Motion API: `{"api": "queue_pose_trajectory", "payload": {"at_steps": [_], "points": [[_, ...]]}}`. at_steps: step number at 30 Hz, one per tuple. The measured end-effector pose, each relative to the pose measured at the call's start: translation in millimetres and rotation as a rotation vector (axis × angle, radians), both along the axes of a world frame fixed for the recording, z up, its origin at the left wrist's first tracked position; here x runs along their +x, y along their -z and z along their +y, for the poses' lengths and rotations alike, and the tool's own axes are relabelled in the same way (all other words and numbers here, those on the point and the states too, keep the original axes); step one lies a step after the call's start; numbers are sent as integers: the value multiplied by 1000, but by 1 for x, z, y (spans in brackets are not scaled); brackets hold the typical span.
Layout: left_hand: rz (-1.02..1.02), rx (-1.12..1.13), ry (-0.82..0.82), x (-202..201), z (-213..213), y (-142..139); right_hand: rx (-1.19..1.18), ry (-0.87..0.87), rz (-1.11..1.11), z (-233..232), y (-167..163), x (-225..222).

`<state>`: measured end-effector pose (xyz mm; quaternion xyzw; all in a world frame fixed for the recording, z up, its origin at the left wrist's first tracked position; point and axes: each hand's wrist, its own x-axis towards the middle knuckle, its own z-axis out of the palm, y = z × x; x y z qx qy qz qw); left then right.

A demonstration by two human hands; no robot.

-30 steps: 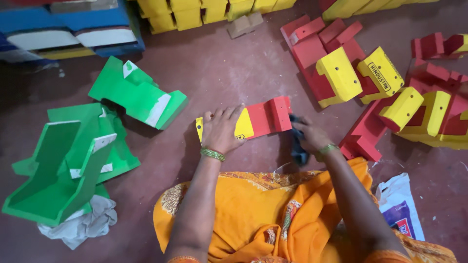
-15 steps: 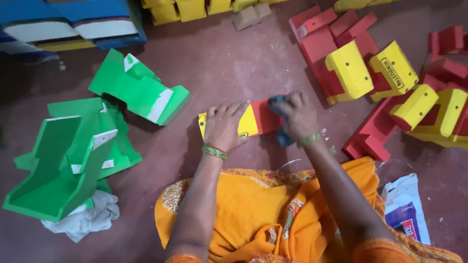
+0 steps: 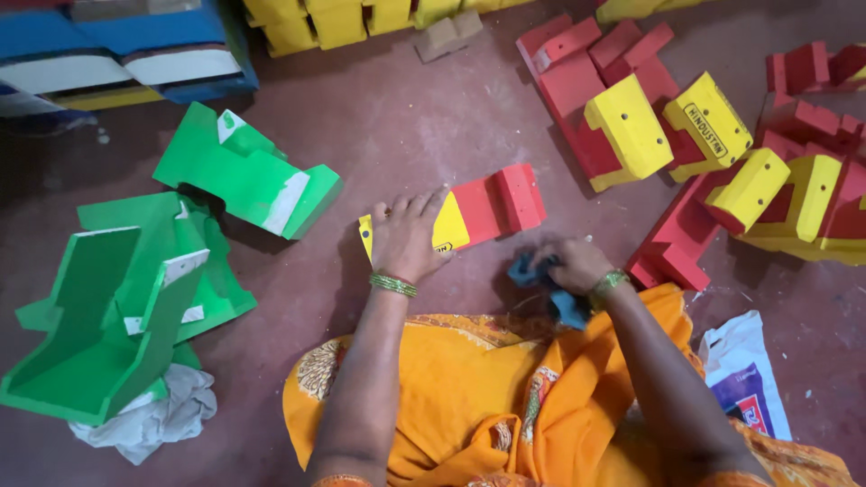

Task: The person sits on the floor and wipes red and yellow plastic parts with a blue cloth. They handle the parts one at a time, turning them over to wipe multiple sides and edges, then place them back on the floor.

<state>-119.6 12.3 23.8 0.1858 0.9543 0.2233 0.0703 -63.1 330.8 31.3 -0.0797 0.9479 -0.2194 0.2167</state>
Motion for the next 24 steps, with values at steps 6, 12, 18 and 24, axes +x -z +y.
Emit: {"api": "queue_pose_trajectory", "payload": {"at_steps": [6,12,18,24], "points": [[45,47,-2,2,-2,4,-244,319,310,-5,-25,-30],[62,42,-17,0,-1,2,-3,143,492,-57,-8,-86],[25,47,-7,1,-2,2,257,69,186,-55,-21,-50],[12,31,-1,1,-4,5,352,-45,-194,-70,-57,-34]]}}
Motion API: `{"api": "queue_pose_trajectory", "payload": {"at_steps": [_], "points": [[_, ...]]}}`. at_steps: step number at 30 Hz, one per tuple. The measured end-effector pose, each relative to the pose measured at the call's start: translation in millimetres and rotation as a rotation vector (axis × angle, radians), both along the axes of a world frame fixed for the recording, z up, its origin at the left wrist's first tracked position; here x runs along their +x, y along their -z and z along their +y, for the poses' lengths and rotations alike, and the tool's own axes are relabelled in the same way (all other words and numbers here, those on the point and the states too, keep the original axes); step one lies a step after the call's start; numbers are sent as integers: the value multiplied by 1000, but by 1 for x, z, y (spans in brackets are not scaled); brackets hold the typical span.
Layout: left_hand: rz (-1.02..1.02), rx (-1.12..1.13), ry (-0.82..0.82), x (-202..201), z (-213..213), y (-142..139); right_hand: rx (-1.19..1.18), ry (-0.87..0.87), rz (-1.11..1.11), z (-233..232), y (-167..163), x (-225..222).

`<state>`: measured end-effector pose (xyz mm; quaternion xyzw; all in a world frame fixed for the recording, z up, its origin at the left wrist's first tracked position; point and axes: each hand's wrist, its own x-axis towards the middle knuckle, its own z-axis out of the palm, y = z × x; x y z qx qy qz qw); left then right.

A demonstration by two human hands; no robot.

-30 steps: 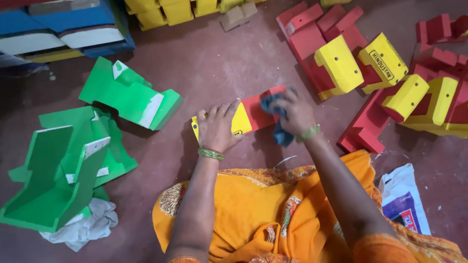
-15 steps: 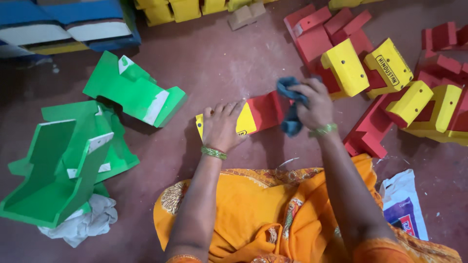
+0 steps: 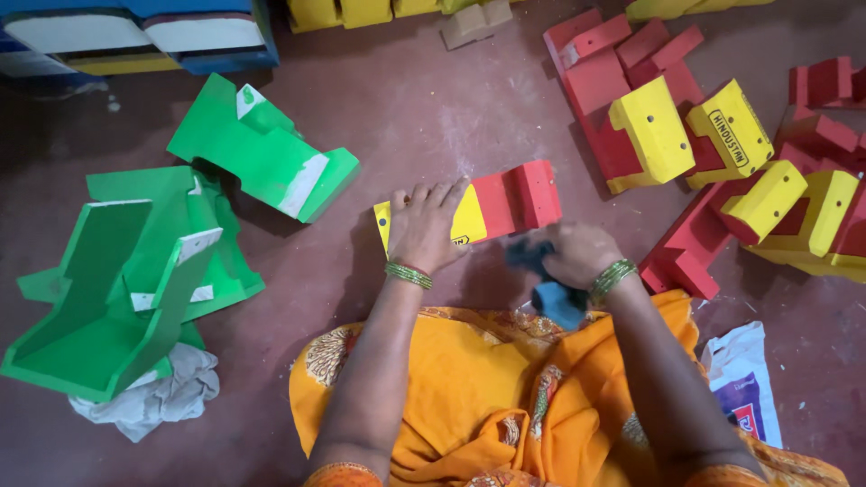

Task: The person sits on the floor and wipes red and yellow plastic parts with a blue cloth. They handle the parts one at a time, turning them over to wipe multiple sides and edges, then place them back on the floor.

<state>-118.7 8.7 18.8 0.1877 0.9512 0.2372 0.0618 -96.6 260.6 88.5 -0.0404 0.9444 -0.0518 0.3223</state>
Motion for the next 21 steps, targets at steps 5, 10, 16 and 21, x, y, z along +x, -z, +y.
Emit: {"api": "queue_pose_trajectory", "payload": {"at_steps": [5,10,16,21], "points": [[22,11,-1,-1,0,-3,-108,27,750,-46,15,-19],[24,4,-10,-1,-1,-4,355,-310,635,-79,75,-45],[37,23,-27,-2,1,-3,334,-166,529,-70,107,-34],[54,8,-48,5,0,1,249,42,441,-72,101,12]]}}
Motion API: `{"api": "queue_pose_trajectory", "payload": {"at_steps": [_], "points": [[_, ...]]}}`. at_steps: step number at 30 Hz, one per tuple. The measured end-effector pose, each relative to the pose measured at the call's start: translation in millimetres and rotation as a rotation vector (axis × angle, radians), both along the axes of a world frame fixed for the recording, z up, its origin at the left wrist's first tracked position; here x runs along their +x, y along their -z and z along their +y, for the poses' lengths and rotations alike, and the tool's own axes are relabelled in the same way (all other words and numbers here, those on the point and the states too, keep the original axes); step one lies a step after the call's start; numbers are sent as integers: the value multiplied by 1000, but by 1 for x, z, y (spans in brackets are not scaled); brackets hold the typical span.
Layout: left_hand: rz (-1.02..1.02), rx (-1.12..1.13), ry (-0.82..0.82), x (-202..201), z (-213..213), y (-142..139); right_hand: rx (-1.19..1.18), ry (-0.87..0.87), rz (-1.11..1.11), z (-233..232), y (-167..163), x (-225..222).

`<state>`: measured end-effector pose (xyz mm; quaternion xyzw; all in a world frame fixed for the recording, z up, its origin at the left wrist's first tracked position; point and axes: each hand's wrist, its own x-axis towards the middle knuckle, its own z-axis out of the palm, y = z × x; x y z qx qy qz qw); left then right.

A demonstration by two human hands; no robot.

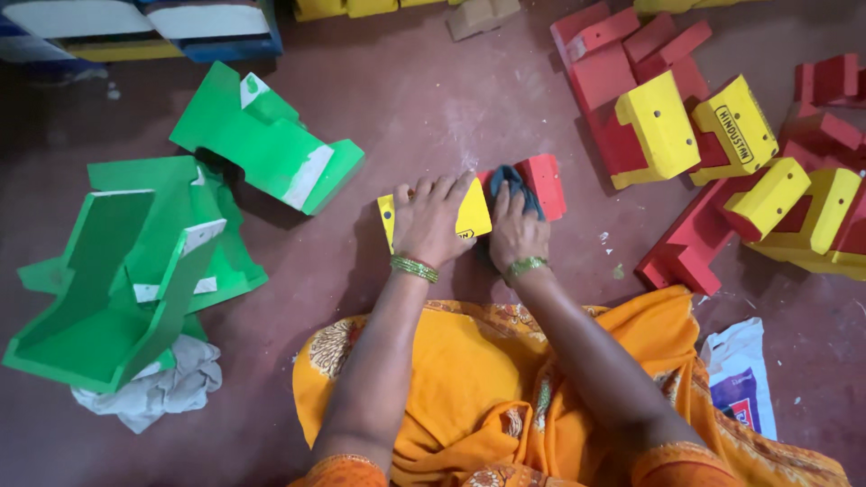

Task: The person sits on the floor and wipes red and yellow plastic parts with a blue cloth. They handle the parts one at a time, turning them over to wipe multiple sides and edges, then place them back on the floor.

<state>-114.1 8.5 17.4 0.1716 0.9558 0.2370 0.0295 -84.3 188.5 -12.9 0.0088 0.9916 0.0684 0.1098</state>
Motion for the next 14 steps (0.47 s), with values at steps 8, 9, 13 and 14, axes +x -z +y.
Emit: {"api": "queue_pose_trajectory", "payload": {"at_steps": [8,9,13,14], "points": [[-18,31,9,-1,-1,-4,129,225,-531,15,-74,20],[-14,12,12,-3,-1,-3,131,236,-523,16,-88,19],[-53,11,25,-3,-1,-5,63,212,-338,-1,-133,9],[-52,7,25,-4,0,-6,36,205,-295,-8,-141,0]]}}
